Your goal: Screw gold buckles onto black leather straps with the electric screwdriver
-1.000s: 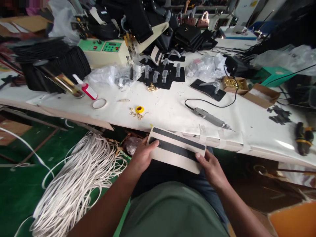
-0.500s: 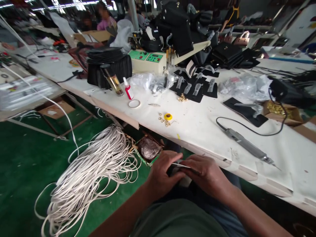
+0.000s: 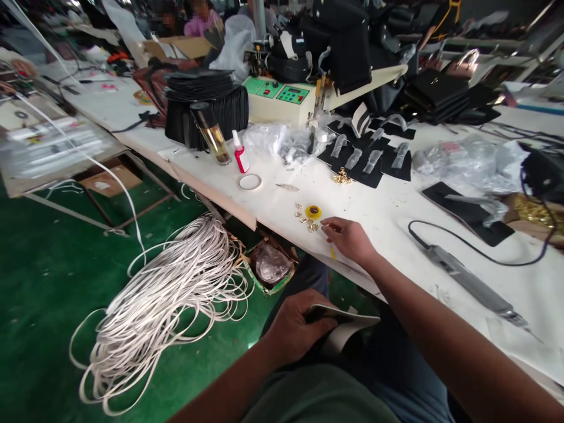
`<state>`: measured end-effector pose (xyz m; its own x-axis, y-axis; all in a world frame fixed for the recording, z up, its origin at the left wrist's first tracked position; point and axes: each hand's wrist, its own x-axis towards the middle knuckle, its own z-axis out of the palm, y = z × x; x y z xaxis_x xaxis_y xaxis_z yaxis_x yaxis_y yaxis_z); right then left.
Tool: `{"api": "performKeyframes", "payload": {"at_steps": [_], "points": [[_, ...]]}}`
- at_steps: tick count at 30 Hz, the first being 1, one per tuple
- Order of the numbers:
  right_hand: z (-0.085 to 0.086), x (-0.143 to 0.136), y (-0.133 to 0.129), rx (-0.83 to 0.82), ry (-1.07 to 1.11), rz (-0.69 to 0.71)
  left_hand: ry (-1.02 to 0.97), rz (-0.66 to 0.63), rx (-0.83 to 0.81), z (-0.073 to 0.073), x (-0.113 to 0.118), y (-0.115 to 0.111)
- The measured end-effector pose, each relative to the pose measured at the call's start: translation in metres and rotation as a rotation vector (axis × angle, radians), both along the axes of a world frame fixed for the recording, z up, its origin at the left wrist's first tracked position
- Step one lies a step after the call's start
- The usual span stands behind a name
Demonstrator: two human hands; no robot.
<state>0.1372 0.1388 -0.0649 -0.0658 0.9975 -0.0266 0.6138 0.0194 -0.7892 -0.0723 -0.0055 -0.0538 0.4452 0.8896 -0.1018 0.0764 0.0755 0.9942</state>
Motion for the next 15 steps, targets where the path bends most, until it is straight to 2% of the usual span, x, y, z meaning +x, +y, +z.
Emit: {"api": "performKeyframes", "payload": {"at_steps": [2,5,11,15], "points": [[-0.01,-0.006,0.017,0.052,-0.134,0.016,-0.025,-0.009,0.025,-0.001,-0.001,0.0],[-0.017,-0.009,0.027,0.079,-0.201,0.022,-0.05,0.007,0.046,-0.004,-0.003,0.0],[-0.016,-0.009,0.024,0.132,-0.306,0.108,-0.05,0.002,0.077,-0.007,-0.006,0.006],[-0.018,-0.007,0.022,0.142,-0.209,0.082,-0.051,0.007,0.102,-0.004,-0.008,0.008]]}}
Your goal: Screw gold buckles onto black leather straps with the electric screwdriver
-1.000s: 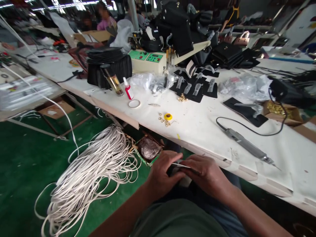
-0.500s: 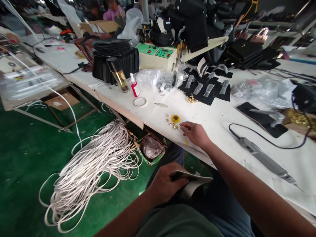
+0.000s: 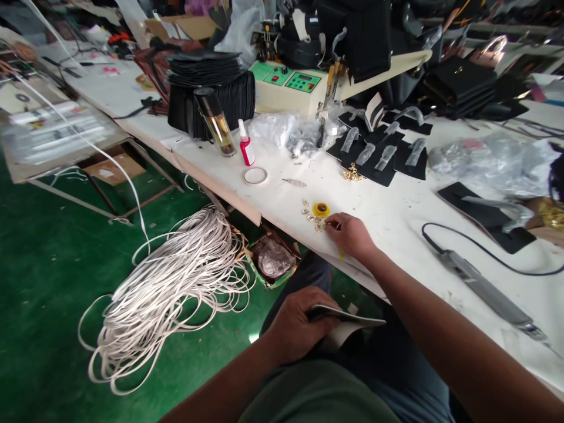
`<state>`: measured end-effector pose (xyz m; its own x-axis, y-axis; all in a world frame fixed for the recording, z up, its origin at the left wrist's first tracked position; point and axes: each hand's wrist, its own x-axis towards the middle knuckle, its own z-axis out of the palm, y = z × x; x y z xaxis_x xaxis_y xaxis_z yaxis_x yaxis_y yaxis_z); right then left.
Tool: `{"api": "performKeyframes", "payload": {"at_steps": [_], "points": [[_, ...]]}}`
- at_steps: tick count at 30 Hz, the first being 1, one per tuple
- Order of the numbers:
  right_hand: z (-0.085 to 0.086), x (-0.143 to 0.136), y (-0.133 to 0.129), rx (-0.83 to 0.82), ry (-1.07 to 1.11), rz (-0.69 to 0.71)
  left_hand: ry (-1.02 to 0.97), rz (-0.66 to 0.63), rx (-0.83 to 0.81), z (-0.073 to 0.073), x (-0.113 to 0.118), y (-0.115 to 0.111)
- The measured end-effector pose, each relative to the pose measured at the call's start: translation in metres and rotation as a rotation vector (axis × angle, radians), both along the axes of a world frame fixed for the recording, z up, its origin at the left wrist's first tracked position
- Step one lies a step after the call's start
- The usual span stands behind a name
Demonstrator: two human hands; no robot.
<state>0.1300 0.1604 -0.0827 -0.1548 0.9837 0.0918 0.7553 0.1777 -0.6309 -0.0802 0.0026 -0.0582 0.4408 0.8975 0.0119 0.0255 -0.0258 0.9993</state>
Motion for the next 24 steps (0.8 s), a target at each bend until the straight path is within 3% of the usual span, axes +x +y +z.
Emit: {"api": "performKeyframes", "payload": {"at_steps": [5,9,13,17,24], "points": [[0.003,0.008,-0.019,-0.05,0.356,-0.154,-0.005,0.081,0.039,0.006,-0.003,0.002],[0.018,0.019,-0.053,-0.234,0.762,-0.262,0.022,0.141,0.185,0.015,-0.004,0.009],[0.033,0.028,-0.093,-0.297,1.081,-0.287,0.06,0.12,0.316,0.025,0.0,0.017],[0.041,0.036,-0.126,-0.337,1.226,-0.28,0.13,0.069,0.38,0.033,0.009,0.021],[0.048,0.059,-0.167,-0.357,1.279,-0.235,0.201,-0.04,0.54,0.046,0.035,0.019]]}}
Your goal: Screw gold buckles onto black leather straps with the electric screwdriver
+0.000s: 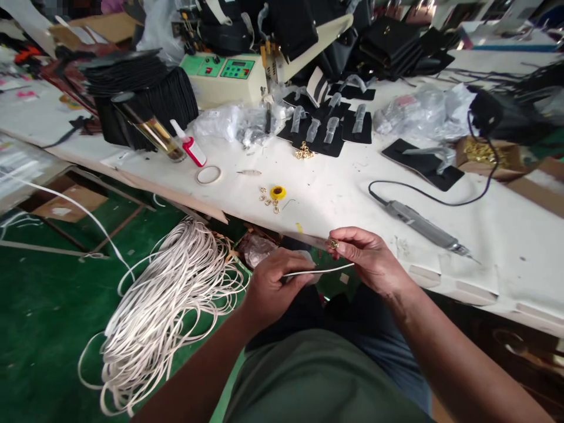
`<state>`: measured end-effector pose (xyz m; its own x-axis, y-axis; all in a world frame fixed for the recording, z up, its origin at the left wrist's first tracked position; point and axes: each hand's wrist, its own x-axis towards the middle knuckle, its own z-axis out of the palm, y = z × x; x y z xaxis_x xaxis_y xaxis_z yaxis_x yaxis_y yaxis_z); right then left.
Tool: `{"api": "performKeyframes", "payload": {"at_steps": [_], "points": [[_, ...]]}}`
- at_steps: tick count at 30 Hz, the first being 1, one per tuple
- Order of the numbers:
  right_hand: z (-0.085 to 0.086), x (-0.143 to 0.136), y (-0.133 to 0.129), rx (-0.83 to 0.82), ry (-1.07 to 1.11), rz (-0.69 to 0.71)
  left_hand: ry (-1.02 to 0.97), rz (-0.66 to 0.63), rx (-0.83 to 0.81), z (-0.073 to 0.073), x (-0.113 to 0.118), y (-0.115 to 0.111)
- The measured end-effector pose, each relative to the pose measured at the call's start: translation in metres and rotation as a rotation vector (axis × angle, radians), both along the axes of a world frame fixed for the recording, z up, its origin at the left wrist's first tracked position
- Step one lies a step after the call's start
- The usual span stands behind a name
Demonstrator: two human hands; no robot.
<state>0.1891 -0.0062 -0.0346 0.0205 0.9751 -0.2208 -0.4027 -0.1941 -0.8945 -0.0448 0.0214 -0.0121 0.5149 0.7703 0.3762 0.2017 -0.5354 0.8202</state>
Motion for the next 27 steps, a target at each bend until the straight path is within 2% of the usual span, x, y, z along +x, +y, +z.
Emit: {"api": "performKeyframes", "payload": {"at_steps": [8,13,15,18,24,27], "points": [[0.006,0.031,-0.033,0.044,-0.079,0.015,0.071,-0.057,0.127,0.011,0.03,-0.007],[0.023,0.056,-0.058,0.063,-0.202,0.244,0.117,-0.21,0.348,0.02,0.043,-0.013],[0.03,0.062,-0.065,0.118,-0.252,0.283,0.146,-0.259,0.418,0.024,0.046,-0.018],[0.034,0.065,-0.071,0.192,-0.289,0.271,0.195,-0.279,0.468,0.03,0.049,-0.025],[0.032,0.062,-0.079,0.147,-0.321,0.194,0.236,-0.268,0.563,0.036,0.051,-0.033],[0.034,0.062,-0.078,0.196,-0.347,0.223,0.244,-0.279,0.599,0.037,0.049,-0.035]]}}
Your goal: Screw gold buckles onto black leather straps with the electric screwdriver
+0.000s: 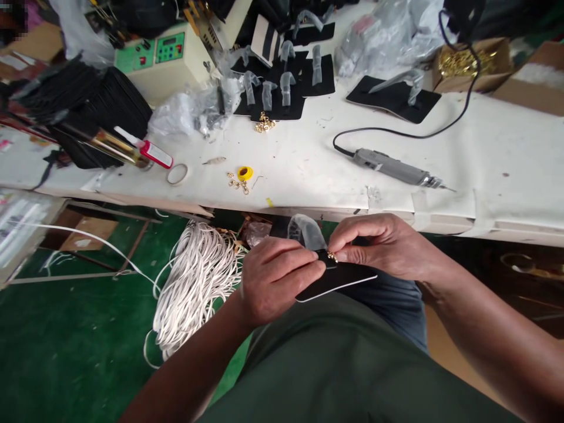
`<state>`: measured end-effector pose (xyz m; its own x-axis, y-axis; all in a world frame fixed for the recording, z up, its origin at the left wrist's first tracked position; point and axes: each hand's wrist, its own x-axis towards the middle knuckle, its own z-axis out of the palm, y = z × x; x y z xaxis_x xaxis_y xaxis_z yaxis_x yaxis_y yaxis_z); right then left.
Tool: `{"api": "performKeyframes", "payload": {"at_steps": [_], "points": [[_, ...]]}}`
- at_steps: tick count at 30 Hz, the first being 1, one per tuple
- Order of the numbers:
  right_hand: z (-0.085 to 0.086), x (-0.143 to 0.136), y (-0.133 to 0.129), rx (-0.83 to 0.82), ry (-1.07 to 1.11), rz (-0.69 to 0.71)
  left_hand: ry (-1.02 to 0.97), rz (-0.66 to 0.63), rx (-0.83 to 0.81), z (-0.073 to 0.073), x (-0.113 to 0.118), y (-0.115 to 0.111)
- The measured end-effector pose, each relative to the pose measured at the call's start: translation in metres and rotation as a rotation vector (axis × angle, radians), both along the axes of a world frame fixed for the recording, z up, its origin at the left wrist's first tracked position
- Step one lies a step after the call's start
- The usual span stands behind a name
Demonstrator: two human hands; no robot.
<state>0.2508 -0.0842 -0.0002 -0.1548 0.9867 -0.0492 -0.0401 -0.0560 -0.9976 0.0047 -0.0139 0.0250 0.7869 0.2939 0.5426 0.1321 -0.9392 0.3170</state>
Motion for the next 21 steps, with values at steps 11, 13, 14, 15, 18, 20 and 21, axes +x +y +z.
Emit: {"api": "performKeyframes", "payload": {"at_steps": [11,13,14,15,18,20,21], "points": [[-0.0008,-0.0006,0.0031,0.086,-0.043,0.106,0.048,-0.032,0.069,0.0048,-0.0031,-0.0023],[-0.0014,-0.0014,0.0026,0.067,-0.038,0.099,0.05,-0.033,0.076,0.0035,-0.0034,-0.0019],[-0.0013,-0.0017,0.0025,0.052,-0.034,0.097,0.053,-0.034,0.079,0.0028,-0.0036,-0.0019],[-0.0011,-0.0016,0.0026,0.037,-0.031,0.098,0.056,-0.036,0.08,0.0021,-0.0036,-0.0021],[0.0013,0.0009,0.0047,0.018,-0.031,0.148,0.049,-0.043,0.081,0.0005,-0.003,-0.0032],[0.0034,0.0039,0.0073,0.02,-0.037,0.206,0.034,-0.048,0.08,-0.0003,-0.002,-0.0041],[0.0043,0.0052,0.0087,0.017,-0.042,0.234,0.028,-0.051,0.079,-0.0006,-0.0016,-0.0045]]}}
